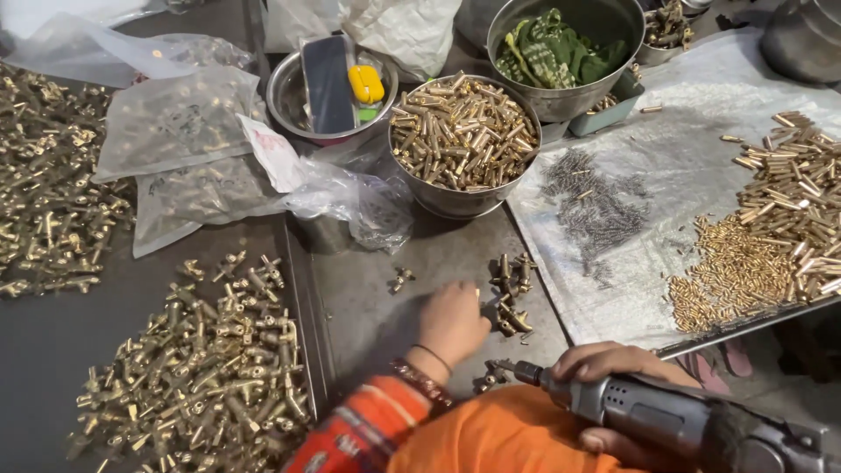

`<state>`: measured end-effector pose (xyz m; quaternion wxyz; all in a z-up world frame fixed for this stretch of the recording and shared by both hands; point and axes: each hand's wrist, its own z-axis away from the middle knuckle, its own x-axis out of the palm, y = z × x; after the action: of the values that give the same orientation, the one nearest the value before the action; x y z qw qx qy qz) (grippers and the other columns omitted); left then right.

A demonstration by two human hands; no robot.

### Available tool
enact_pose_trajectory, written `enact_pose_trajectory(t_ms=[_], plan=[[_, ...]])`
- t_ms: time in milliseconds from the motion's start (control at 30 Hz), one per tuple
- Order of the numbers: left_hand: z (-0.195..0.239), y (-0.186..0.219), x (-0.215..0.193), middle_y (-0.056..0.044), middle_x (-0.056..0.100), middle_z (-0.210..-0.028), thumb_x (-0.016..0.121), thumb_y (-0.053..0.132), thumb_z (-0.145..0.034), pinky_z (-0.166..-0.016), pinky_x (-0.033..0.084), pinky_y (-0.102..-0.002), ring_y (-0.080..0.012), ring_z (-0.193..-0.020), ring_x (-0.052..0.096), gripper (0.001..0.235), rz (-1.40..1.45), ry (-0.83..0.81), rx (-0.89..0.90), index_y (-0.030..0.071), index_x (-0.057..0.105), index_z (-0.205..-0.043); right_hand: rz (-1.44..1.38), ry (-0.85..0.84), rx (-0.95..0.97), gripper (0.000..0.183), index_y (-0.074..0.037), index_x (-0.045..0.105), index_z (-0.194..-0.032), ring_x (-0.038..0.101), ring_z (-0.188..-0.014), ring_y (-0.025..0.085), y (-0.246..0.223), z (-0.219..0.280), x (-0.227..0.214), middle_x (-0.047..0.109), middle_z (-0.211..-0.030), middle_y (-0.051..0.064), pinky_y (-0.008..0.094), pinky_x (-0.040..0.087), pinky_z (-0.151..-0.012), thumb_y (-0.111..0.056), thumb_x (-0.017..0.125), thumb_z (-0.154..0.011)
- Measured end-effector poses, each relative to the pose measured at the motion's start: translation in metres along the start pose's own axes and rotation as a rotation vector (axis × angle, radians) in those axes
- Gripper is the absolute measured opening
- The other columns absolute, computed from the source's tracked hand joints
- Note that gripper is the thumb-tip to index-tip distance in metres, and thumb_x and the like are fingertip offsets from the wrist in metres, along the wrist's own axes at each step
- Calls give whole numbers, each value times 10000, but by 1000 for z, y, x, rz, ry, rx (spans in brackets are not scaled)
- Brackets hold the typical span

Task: Cleaning and deburring brass metal components using a handheld power tool.

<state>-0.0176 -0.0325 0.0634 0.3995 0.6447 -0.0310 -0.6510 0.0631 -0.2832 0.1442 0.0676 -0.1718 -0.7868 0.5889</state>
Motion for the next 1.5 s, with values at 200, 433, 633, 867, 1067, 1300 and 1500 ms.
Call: enact_pose_trajectory(t_ms=[200, 433, 633, 867, 1067, 1300, 1500], plan=[[-8, -39, 69, -210, 673, -1080, 642, -7, -724, -828, 537, -480, -425, -1002, 638, 419, 25, 209, 233, 56, 676, -1137, 146, 39, -26, 512, -48, 587, -1263, 698, -1172, 283, -3, 8, -8, 662, -1263, 210, 416, 572, -984, -44, 848, -822], [-30, -79, 47, -136, 740, -926, 552, 44, -845, -717, 604, -406, -272, -791, 737, 329, 1053, -13, -157, 38, 680, -1147, 120, 65, 15, 502, -35, 589, -1255, 704, -1159, 282, -2, 11, -2, 636, -1266, 221, 421, 569, -976, -36, 844, -822], [17, -31, 26, -59, 629, -708, 497, 94, -931, -467, 472, -337, -178, -545, 569, 161, 1566, -110, -317, 36, 624, -1010, -74, 197, -3, 503, 0, 592, -1262, 676, -1195, 340, -9, -4, 14, 660, -1257, 278, 480, 542, -1052, 28, 789, -800], [48, 21, -19, -27, 495, -570, 535, 260, -945, -414, 317, -291, -138, -425, 431, 307, 1703, -302, -371, 35, 639, -764, -17, 144, 85, 509, -14, 575, -1266, 661, -1216, 343, -23, -13, 11, 642, -1288, 271, 480, 518, -1057, 16, 770, -796], [52, 32, -30, 15, 360, -497, 518, 344, -951, -388, 234, -282, -122, -385, 363, 378, 1725, -354, -366, 50, 626, -740, -61, 156, 165, 499, -18, 571, -1261, 674, -1197, 357, -22, -1, 4, 631, -1293, 281, 493, 536, -1027, 16, 757, -800], [47, 37, -26, 20, 444, -558, 469, 438, -1005, -399, 256, -264, -92, -411, 372, 476, 1707, -242, -361, 56, 647, -783, -189, 252, 131, 482, 5, 583, -1258, 693, -1138, 369, -14, 5, 12, 621, -1294, 317, 483, 598, -883, 21, 772, -814], [49, 38, -27, 11, 480, -580, 477, 362, -1002, -409, 302, -256, -99, -425, 433, 432, 1606, -229, -365, 27, 666, -807, 54, 152, 1, 486, -29, 619, -1228, 730, -1116, 318, -22, -7, 9, 692, -1234, 268, 441, 615, -936, -52, 848, -799]])
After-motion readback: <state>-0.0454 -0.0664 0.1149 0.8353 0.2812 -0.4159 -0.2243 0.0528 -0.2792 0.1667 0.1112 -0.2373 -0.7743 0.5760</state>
